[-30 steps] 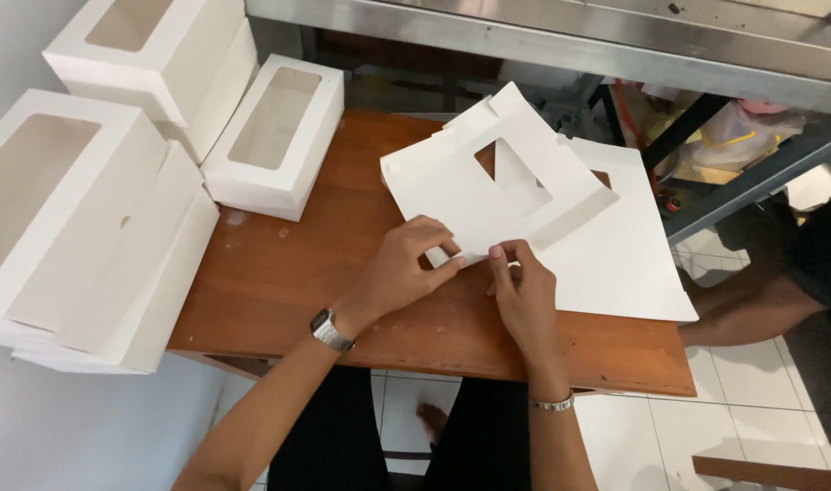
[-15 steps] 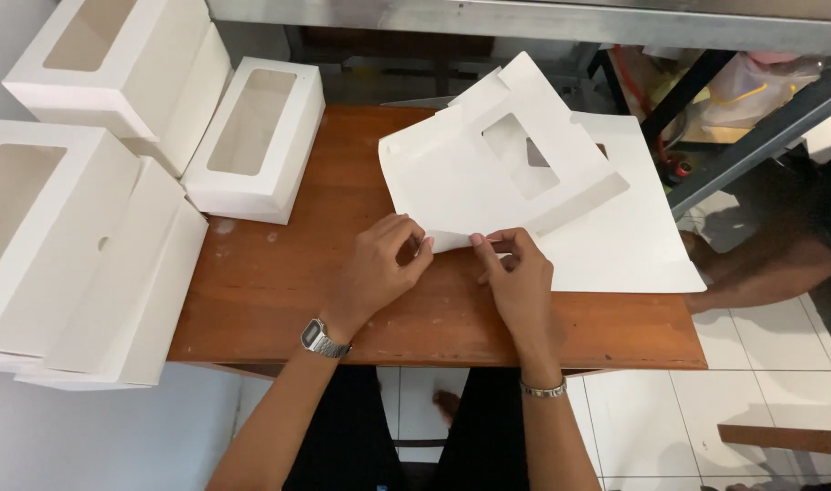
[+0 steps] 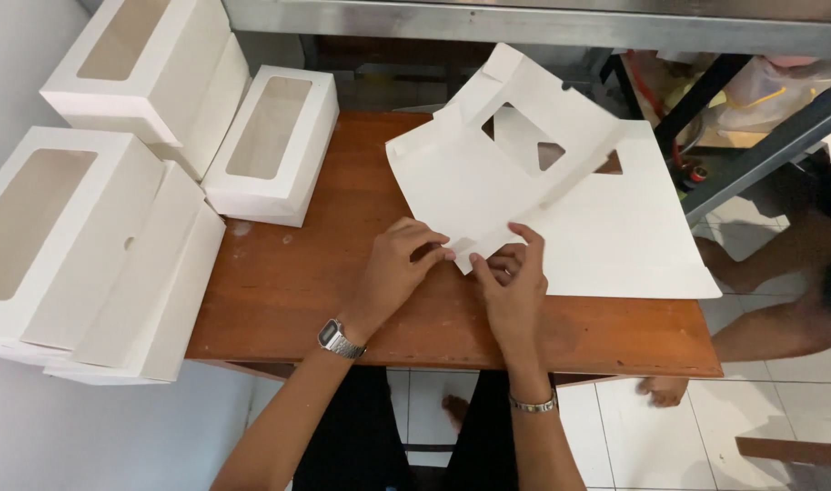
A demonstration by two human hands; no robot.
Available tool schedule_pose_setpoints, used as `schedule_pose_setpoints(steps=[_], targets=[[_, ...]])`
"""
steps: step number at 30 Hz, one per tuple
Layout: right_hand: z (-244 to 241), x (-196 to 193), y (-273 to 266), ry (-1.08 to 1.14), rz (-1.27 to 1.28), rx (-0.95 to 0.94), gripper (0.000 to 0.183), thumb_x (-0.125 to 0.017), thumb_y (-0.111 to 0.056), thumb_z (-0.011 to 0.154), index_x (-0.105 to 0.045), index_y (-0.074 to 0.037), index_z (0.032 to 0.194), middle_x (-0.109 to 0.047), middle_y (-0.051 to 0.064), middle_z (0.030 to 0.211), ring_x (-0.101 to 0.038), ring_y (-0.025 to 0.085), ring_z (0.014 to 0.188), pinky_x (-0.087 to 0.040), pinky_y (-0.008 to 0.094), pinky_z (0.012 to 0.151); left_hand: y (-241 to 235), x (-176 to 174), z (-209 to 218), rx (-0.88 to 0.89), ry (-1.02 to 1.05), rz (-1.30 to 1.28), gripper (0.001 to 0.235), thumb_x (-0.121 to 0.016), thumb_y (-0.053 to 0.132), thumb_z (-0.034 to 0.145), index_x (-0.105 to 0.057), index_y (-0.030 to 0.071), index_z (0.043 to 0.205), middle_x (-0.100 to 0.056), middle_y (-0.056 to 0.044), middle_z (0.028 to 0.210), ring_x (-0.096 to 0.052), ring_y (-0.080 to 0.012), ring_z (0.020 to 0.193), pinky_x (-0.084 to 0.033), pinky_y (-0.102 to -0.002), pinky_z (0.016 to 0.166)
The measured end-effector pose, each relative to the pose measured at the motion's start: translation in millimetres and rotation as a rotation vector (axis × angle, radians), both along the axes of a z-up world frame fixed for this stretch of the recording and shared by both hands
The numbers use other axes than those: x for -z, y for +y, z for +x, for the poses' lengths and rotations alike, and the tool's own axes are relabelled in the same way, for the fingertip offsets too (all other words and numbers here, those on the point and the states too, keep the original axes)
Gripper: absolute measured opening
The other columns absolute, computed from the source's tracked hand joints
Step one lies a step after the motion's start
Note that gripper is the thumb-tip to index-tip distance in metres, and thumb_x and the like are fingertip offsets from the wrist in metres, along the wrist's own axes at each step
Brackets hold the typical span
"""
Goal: The person assembles white rectangular cardboard boxes with clear plastic windows. They fold the flat cardboard along pre-scored lines, tuck the flaps into slots, and secure the corners to form the box structure. The person repeats this process for multiple boxes on a wooden table.
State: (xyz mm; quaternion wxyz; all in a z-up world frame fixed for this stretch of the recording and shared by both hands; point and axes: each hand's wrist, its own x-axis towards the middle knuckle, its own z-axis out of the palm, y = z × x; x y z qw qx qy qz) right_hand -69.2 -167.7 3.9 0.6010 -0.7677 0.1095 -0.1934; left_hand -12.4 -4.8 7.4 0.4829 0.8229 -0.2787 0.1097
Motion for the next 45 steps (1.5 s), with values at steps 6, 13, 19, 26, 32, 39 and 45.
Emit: schedule_pose_setpoints(steps=[6,13,19,26,32,39,45], targets=[[7.3,24.8,-4.1,0.025,0.315,0.048,0.068,-0.082,-0.008,0.087,-0.033,0.005,0.133,-0.064,0.019,0.100,-0.070,0.024,0.082,-0.064,0.036,0.082,-16.0,28.9,3.9,-0.103,-0.477,0.365,0.011,-0.071,0.022,0.098,-0.076,0.014,0.094,-0.072,-0.004,0.082,-0.070,-0.0163,0.083,-0.057,-0.025,0.070],[12.7,36.3,-12.7,0.114,0.241,0.012,0.018,-0.068,-0.004,0.098,-0.070,0.013,0.103,-0.071,0.031,0.092,-0.076,0.038,0.078,-0.068,0.043,0.072,-30.8,-0.3,30.0,0.045,-0.021,0.373,0.014,-0.069,0.026,0.094,-0.075,0.014,0.089,-0.073,-0.003,0.075,-0.071,-0.0217,0.075,-0.048,-0.037,0.081],[11.2,32.8,-12.2,0.110,0.284,0.023,0.026,-0.063,0.001,0.096,-0.063,0.022,0.110,-0.063,0.028,0.089,-0.075,0.038,0.070,-0.069,0.044,0.068,-24.7,-7.4,55.1,0.233,0.422,0.180,0.018,-0.075,0.022,0.085,-0.079,0.008,0.094,-0.076,-0.012,0.081,-0.073,-0.0294,0.081,-0.056,-0.043,0.078],[6.7,30.6,-12.1,-0.065,0.375,0.107,0.012,-0.062,0.000,0.095,-0.068,0.010,0.097,-0.056,0.014,0.076,-0.064,0.022,0.065,-0.064,0.036,0.053,-17.9,-3.1,44.6,0.250,0.413,-0.047,0.016,-0.079,0.019,0.084,-0.078,0.009,0.096,-0.076,-0.009,0.086,-0.072,-0.0256,0.088,-0.054,-0.041,0.083],[-16.7,-2.8,-2.3,-0.173,0.374,0.156,0.011,-0.062,-0.001,0.096,-0.069,0.007,0.094,-0.055,0.012,0.075,-0.062,0.021,0.068,-0.065,0.038,0.054,-15.6,-14.5,20.5,0.252,0.342,-0.215,0.011,-0.078,0.022,0.091,-0.078,0.015,0.098,-0.079,-0.004,0.089,-0.072,-0.0192,0.091,-0.048,-0.031,0.083],[-16.2,20.8,-30.7,-0.048,0.443,0.035,0.013,-0.067,-0.002,0.091,-0.063,0.010,0.091,-0.056,0.015,0.069,-0.065,0.023,0.063,-0.069,0.047,0.062,-21.0,-18.5,-0.4,0.179,0.290,-0.134,0.010,-0.070,0.020,0.095,-0.073,0.011,0.098,-0.076,-0.007,0.089,-0.074,-0.0257,0.091,-0.054,-0.039,0.083],[-20.6,25.1,-40.5,0.231,0.340,-0.050,0.020,-0.063,-0.005,0.095,-0.064,0.015,0.094,-0.062,0.024,0.075,-0.066,0.026,0.058,-0.066,0.048,0.057,-26.9,-15.1,-19.1,0.190,0.279,0.001,0.009,-0.065,0.017,0.096,-0.068,0.009,0.093,-0.073,-0.008,0.087,-0.075,-0.0280,0.089,-0.061,-0.035,0.074]])
